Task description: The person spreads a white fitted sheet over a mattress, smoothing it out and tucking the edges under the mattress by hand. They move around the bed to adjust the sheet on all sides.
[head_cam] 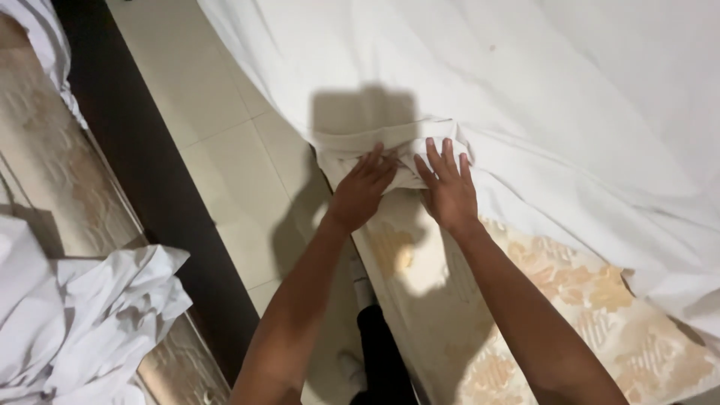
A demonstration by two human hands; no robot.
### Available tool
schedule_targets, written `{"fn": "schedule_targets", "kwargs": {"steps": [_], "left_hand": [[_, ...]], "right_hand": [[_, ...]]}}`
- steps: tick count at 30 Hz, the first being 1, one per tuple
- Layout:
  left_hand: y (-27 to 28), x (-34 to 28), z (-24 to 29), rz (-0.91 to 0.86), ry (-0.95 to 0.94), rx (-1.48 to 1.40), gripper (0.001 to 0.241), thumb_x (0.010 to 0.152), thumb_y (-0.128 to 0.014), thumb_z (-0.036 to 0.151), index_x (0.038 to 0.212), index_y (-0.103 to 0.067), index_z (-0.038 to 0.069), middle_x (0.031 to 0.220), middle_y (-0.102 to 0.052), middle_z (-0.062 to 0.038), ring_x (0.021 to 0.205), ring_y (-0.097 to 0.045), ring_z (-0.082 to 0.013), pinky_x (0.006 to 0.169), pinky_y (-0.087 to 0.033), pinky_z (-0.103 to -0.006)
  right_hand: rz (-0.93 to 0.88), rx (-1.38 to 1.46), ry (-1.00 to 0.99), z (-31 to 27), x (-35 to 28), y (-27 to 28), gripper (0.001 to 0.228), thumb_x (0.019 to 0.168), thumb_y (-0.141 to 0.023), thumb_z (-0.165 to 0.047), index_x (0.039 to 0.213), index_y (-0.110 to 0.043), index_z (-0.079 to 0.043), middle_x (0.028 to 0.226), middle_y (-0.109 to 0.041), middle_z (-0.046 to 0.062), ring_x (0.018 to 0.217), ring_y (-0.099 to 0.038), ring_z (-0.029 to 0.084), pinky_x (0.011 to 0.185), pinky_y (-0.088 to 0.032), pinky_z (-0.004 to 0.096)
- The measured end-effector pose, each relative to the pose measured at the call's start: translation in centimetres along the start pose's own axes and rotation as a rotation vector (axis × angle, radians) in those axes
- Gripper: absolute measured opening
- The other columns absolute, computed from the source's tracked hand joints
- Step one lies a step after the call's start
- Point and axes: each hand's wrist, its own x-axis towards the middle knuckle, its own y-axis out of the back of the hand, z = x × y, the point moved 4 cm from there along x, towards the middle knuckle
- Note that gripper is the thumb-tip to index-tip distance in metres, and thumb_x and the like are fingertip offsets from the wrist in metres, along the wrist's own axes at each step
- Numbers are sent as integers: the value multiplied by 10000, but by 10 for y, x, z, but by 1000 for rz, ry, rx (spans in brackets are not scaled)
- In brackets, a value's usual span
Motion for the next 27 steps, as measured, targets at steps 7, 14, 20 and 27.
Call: {"fn": "schedule_targets", "kwargs": {"steps": [7, 14, 20, 27], "left_hand": [[-13, -52, 47, 11, -50, 5, 497, 850, -641, -1, 1345, -602, 32, 1540, -523, -97, 1547, -337, -359, 1216, -375, -494], [-31, -112, 110, 4, -50, -28, 499, 847, -637, 38, 1345, -615, 18, 1554, -508, -116, 1501, -378, -375, 1201, -377, -484], [-55, -167, 173, 102, -16, -81, 386, 940, -591, 21, 1324, -625, 41, 1516, -576, -99, 1475, -473, -359, 1213, -399, -467], [-88, -226, 195, 162, 53, -98, 267, 957, -590, 20, 1203, -690, 52, 1405, -642, -108, 1417, -520, -355, 1166, -420, -507]], "right_hand": [[98, 60, 127, -18, -68, -1, 648, 824, -733, -166, 1442, -564, -70, 1609, -426, 95, 1537, -283, 355, 1219, -247, 565], [89, 54, 115, -25, -155, -13, 581, 855, -671, -101, 1430, -587, -104, 1576, -509, 72, 1520, -374, 305, 1226, -289, 515], [99, 46, 64, -25, -240, -37, 575, 866, -654, -52, 1433, -583, -119, 1550, -530, 49, 1511, -387, 285, 1227, -300, 486], [200, 88, 48, -52, -309, -57, 556, 890, -633, -25, 1436, -598, -124, 1546, -554, 49, 1513, -417, 272, 1236, -319, 463]]}}
